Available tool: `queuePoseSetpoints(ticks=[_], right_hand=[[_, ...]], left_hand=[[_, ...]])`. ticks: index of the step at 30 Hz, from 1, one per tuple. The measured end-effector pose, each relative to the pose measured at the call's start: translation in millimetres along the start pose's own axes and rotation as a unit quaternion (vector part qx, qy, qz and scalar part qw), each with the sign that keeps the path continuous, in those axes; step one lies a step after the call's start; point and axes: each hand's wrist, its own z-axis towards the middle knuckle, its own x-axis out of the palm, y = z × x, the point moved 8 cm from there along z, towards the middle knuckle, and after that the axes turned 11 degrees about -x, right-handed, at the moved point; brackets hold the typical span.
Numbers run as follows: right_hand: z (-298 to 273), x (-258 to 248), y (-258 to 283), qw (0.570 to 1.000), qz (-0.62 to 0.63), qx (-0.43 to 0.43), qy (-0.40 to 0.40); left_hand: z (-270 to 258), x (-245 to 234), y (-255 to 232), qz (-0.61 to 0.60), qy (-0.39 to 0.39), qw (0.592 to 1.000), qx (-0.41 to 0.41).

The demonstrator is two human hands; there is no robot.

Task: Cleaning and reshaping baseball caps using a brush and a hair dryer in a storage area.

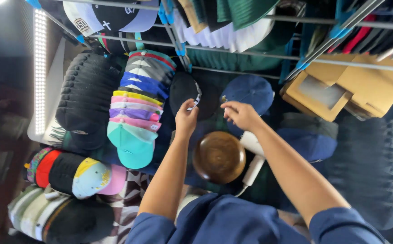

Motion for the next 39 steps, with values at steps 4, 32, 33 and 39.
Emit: queuePoseSetpoints(ticks=[4, 32, 33, 39], right_hand=[[28.9, 10.5, 14.1, 0.995, -0.058, 0.066, -0.036], [-88.1, -42.6, 64.3, 0.865, 0.261, 0.01, -0.429], [-88.9, -38.9, 60.8, 0.879, 0.237, 0.017, -0.414], [-128.4, -54.4, 56.6, 0.933, 0.087, 0.032, -0.349]], left_hand=[[33.0, -45.0, -3.0, 0.014, -0.118, 0.991, 0.057], [-84.2, 52.6, -107.9, -0.234, 0.548, 0.803, -0.029], [-80.8, 59.3, -93.0, -0.195, 0.524, 0.828, -0.035], [-35.9, 60.6, -19.0, -0.056, 0.389, 0.917, -0.073]])
